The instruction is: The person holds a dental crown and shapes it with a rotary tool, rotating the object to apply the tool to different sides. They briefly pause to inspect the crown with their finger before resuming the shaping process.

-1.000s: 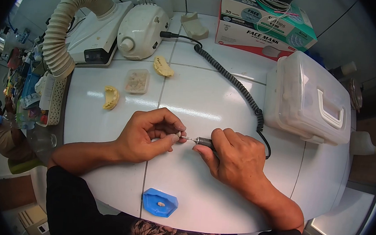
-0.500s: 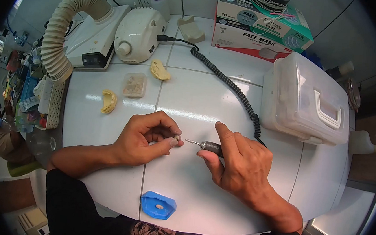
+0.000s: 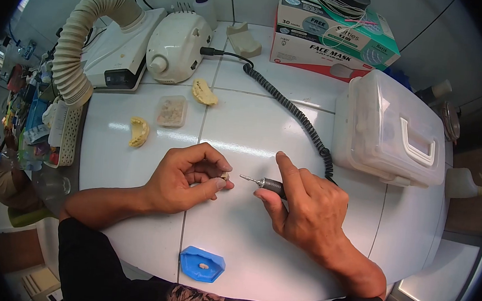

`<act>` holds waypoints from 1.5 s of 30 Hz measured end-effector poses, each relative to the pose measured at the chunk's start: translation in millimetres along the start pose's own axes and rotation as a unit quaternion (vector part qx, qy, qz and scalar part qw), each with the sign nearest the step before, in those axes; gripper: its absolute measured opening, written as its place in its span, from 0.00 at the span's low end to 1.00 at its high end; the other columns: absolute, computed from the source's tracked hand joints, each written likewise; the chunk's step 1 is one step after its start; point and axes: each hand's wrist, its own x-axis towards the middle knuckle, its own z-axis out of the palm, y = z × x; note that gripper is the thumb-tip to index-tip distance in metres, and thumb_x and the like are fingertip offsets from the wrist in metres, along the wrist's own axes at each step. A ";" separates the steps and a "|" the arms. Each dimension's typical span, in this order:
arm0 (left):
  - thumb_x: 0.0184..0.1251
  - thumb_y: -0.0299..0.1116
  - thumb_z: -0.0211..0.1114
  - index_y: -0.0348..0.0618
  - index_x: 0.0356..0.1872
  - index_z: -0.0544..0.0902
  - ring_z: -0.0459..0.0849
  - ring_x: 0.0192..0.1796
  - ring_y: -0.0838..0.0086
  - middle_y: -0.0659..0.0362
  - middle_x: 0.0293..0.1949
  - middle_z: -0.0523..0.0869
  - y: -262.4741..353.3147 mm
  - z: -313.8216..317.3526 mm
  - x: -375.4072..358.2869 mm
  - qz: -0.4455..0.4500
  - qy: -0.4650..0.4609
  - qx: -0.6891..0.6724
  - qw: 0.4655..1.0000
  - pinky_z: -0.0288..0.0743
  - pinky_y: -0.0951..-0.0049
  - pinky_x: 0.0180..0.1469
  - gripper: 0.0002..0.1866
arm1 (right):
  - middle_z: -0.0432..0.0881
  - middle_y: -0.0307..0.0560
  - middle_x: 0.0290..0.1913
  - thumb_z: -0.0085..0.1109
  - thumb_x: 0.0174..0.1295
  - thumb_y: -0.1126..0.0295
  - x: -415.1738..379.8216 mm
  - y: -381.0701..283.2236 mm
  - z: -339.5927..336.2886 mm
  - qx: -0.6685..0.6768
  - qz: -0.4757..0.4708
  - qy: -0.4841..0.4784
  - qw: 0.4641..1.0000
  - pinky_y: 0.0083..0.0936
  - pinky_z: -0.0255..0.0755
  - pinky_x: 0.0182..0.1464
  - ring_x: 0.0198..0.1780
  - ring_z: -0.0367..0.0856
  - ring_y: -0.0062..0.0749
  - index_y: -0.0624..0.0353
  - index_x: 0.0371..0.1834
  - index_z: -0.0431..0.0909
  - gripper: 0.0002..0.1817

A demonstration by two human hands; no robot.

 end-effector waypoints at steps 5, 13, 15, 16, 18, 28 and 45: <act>0.79 0.22 0.73 0.31 0.56 0.83 0.91 0.46 0.80 0.55 0.47 0.90 -2.3 5.6 1.2 0.024 0.039 -0.030 0.999 0.87 0.79 0.43 0.12 | 0.85 0.44 0.27 0.76 0.72 0.50 -0.2 3.7 10.2 -0.003 0.020 -0.026 0.999 0.34 0.74 0.26 0.22 0.84 0.39 0.64 0.64 0.87 0.30; 0.83 0.21 0.67 0.33 0.61 0.79 0.94 0.62 0.66 0.54 0.57 0.86 -4.7 0.3 -0.3 -0.006 -0.004 -0.023 1.000 0.93 0.76 0.51 0.12 | 0.86 0.45 0.27 0.76 0.72 0.50 -2.1 0.5 11.0 0.014 0.016 -0.039 0.999 0.34 0.75 0.25 0.21 0.85 0.39 0.64 0.62 0.88 0.28; 0.83 0.21 0.67 0.34 0.61 0.79 0.95 0.62 0.66 0.54 0.57 0.86 -3.8 -1.2 0.8 0.005 -0.006 -0.028 1.000 0.93 0.76 0.50 0.12 | 0.86 0.45 0.27 0.76 0.72 0.50 2.9 2.6 11.6 0.015 0.013 -0.028 0.999 0.34 0.75 0.25 0.21 0.84 0.40 0.64 0.62 0.88 0.28; 0.83 0.21 0.67 0.33 0.60 0.80 0.94 0.59 0.69 0.55 0.54 0.87 -1.5 -1.1 1.4 0.009 0.007 -0.032 0.999 0.92 0.76 0.49 0.12 | 0.86 0.45 0.27 0.76 0.72 0.50 1.9 2.7 12.2 0.013 0.012 -0.025 1.000 0.34 0.75 0.25 0.21 0.84 0.40 0.64 0.62 0.88 0.28; 0.81 0.20 0.68 0.32 0.59 0.81 0.94 0.53 0.75 0.56 0.49 0.89 -0.6 4.7 0.5 0.004 0.028 -0.053 0.998 0.91 0.76 0.47 0.11 | 0.85 0.46 0.27 0.77 0.72 0.50 -1.7 1.9 12.2 0.016 0.016 -0.029 0.999 0.34 0.74 0.25 0.21 0.84 0.40 0.64 0.62 0.88 0.28; 0.84 0.21 0.67 0.35 0.61 0.79 0.95 0.62 0.65 0.53 0.57 0.86 -3.6 0.6 0.1 -0.008 0.002 -0.035 0.999 0.93 0.76 0.49 0.11 | 0.84 0.46 0.26 0.76 0.72 0.48 -1.1 2.5 12.1 0.011 0.011 -0.027 1.000 0.34 0.73 0.24 0.19 0.82 0.39 0.65 0.62 0.88 0.30; 0.82 0.19 0.66 0.32 0.61 0.79 0.95 0.60 0.67 0.52 0.56 0.86 -0.8 2.5 0.3 -0.006 0.014 -0.047 0.999 0.93 0.75 0.50 0.12 | 0.83 0.44 0.25 0.76 0.72 0.47 0.1 2.3 11.4 0.006 0.002 -0.025 1.000 0.33 0.70 0.21 0.18 0.80 0.35 0.66 0.62 0.88 0.31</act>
